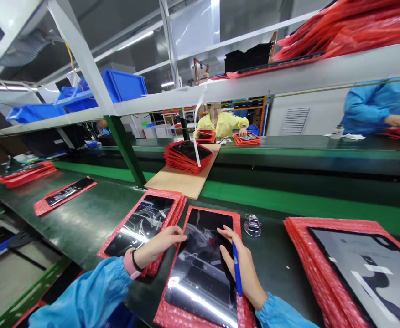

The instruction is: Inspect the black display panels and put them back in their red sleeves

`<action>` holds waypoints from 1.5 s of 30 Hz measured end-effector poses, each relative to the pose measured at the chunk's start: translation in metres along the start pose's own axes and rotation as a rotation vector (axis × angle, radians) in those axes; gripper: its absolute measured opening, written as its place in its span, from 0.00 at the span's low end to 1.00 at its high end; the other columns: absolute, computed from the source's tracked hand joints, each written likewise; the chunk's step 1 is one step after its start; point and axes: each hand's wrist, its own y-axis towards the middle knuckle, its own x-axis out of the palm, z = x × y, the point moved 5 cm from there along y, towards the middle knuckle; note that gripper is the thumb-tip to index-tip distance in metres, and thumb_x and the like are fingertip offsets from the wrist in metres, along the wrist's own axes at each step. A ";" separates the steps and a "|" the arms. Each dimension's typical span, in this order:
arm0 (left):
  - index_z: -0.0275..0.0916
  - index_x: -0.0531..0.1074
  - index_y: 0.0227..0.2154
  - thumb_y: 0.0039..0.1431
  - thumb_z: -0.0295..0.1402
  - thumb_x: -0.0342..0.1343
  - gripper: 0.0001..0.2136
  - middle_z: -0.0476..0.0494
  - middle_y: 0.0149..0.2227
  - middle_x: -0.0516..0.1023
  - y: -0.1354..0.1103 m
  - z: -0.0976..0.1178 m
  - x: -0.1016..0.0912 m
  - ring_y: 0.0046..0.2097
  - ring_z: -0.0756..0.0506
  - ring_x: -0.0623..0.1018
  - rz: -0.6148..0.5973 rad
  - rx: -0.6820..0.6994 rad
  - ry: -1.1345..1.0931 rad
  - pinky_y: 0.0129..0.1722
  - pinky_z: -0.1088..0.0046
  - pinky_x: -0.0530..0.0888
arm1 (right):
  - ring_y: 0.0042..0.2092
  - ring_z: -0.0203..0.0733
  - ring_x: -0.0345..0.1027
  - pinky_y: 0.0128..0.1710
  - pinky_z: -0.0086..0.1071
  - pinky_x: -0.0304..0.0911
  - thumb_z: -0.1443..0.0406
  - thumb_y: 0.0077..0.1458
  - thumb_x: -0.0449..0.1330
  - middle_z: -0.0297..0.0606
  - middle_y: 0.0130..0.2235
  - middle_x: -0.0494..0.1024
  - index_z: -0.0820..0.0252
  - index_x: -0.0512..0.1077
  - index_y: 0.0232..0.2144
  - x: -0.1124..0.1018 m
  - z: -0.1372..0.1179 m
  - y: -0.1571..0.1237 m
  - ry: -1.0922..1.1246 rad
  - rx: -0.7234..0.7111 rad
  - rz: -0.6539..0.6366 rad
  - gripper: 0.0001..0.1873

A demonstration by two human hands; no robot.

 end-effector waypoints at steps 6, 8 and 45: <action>0.38 0.68 0.28 0.44 0.35 0.65 0.12 0.54 0.25 0.66 -0.002 0.019 0.009 0.26 0.54 0.67 -0.078 0.007 -0.212 0.27 0.77 0.60 | 0.59 0.51 0.62 0.59 0.53 0.54 0.60 0.57 0.56 0.47 0.55 0.71 0.55 0.69 0.47 0.000 0.004 -0.002 0.047 0.019 0.023 0.16; 0.40 0.66 0.31 0.44 0.35 0.65 0.15 0.56 0.24 0.66 0.005 0.018 0.012 0.23 0.55 0.66 -0.071 -0.016 -0.274 0.25 0.77 0.60 | 0.59 0.52 0.62 0.59 0.53 0.53 0.60 0.57 0.57 0.46 0.55 0.71 0.55 0.69 0.48 -0.001 0.004 -0.002 0.069 0.028 0.025 0.16; 0.36 0.69 0.47 0.61 0.35 0.54 0.13 0.40 0.49 0.72 0.063 0.057 -0.202 0.47 0.43 0.74 0.420 0.129 0.085 0.45 0.59 0.73 | 0.26 0.40 0.69 0.23 0.32 0.65 0.45 0.56 0.50 0.35 0.28 0.75 0.53 0.65 0.39 -0.020 -0.012 -0.022 0.362 0.305 0.068 0.21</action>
